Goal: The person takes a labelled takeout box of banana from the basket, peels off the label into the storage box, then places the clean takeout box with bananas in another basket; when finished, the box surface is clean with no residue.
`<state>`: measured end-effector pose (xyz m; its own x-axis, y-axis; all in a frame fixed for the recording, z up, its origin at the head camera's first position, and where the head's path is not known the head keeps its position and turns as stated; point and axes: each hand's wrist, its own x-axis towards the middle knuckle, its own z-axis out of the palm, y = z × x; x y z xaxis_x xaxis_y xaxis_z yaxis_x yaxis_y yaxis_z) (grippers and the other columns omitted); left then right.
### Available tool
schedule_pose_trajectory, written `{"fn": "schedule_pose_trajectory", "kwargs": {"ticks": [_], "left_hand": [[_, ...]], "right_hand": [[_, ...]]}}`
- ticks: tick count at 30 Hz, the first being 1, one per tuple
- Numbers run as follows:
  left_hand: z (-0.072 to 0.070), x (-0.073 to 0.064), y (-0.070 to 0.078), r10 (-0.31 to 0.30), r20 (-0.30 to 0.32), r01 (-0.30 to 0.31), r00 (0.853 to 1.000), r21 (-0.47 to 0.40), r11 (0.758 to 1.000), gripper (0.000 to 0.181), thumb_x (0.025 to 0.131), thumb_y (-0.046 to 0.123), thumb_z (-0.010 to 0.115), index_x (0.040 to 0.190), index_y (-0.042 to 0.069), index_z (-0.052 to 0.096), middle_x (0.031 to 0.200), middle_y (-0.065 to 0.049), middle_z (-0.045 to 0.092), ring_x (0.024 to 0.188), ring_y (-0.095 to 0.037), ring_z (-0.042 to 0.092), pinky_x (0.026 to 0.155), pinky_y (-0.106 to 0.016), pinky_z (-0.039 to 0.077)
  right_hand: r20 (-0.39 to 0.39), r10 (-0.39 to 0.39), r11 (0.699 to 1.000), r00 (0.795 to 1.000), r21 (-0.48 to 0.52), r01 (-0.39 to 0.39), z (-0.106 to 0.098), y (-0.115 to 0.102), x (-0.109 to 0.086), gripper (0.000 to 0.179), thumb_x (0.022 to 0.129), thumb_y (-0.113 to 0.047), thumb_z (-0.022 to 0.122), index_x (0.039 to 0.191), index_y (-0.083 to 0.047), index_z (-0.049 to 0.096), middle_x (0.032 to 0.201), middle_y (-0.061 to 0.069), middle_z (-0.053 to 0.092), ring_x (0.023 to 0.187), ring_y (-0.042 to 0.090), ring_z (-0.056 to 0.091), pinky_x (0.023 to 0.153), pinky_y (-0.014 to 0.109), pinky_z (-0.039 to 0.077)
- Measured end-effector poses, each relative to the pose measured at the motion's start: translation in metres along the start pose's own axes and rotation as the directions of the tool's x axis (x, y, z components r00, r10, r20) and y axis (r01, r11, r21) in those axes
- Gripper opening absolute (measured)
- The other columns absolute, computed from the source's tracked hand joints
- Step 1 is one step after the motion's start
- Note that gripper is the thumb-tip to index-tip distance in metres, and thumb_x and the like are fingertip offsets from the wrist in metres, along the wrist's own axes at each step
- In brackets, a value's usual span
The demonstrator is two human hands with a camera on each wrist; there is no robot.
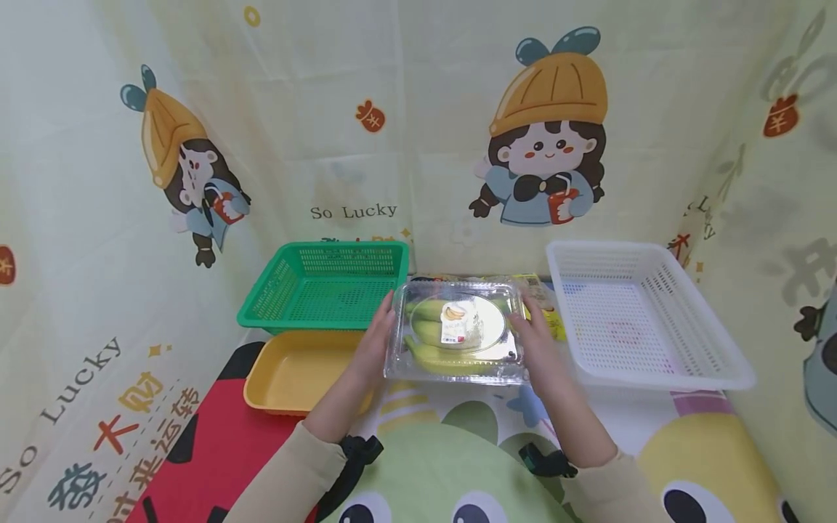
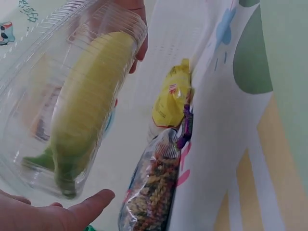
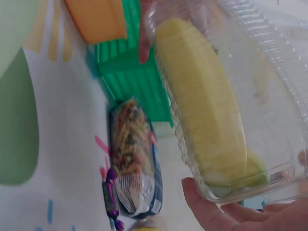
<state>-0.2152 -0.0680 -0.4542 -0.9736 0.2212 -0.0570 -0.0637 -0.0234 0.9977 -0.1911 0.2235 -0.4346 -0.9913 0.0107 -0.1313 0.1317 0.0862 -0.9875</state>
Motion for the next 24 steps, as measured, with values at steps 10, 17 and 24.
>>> {"fn": "schedule_pose_trajectory", "kwargs": {"ticks": [10, 17, 24], "left_hand": [[-0.002, -0.001, -0.004, 0.037, -0.062, -0.036, 0.997, 0.01, 0.999, 0.065, 0.095, 0.055, 0.051, 0.151, 0.055, 0.018, 0.167, 0.007, 0.011, 0.154, -0.03, 0.008, 0.118, -0.067, 0.012], [-0.003, -0.007, -0.007, 0.053, -0.062, -0.051, 0.997, 0.042, 0.998, 0.058, 0.098, 0.052, 0.048, 0.15, 0.054, 0.022, 0.162, 0.003, 0.03, 0.15, -0.032, 0.026, 0.117, -0.067, 0.018], [0.004, -0.013, -0.028, 0.0, -0.028, -0.001, 1.0, -0.014, 1.0, 0.066, 0.098, 0.05, 0.048, 0.155, 0.046, 0.016, 0.165, 0.005, 0.021, 0.153, -0.033, 0.016, 0.118, -0.068, 0.008]], "right_hand": [[0.031, 0.011, 0.996, 0.999, -0.09, -0.009, 0.008, 0.007, -0.01, 0.074, 0.101, -0.057, 0.039, 0.16, -0.034, 0.0, 0.168, -0.002, -0.007, 0.153, 0.039, -0.002, 0.115, 0.073, 0.004], [0.088, -0.15, 0.979, 0.985, -0.128, 0.16, 0.001, 0.015, -0.01, 0.069, 0.103, -0.048, 0.041, 0.16, -0.034, 0.004, 0.168, -0.003, -0.001, 0.154, 0.033, -0.003, 0.115, 0.072, 0.003], [0.1, -0.105, 0.991, 0.989, -0.077, 0.113, 0.002, 0.032, -0.01, 0.065, 0.104, -0.045, 0.041, 0.159, -0.036, 0.009, 0.167, -0.003, -0.005, 0.153, 0.038, -0.008, 0.114, 0.074, -0.002]]}}
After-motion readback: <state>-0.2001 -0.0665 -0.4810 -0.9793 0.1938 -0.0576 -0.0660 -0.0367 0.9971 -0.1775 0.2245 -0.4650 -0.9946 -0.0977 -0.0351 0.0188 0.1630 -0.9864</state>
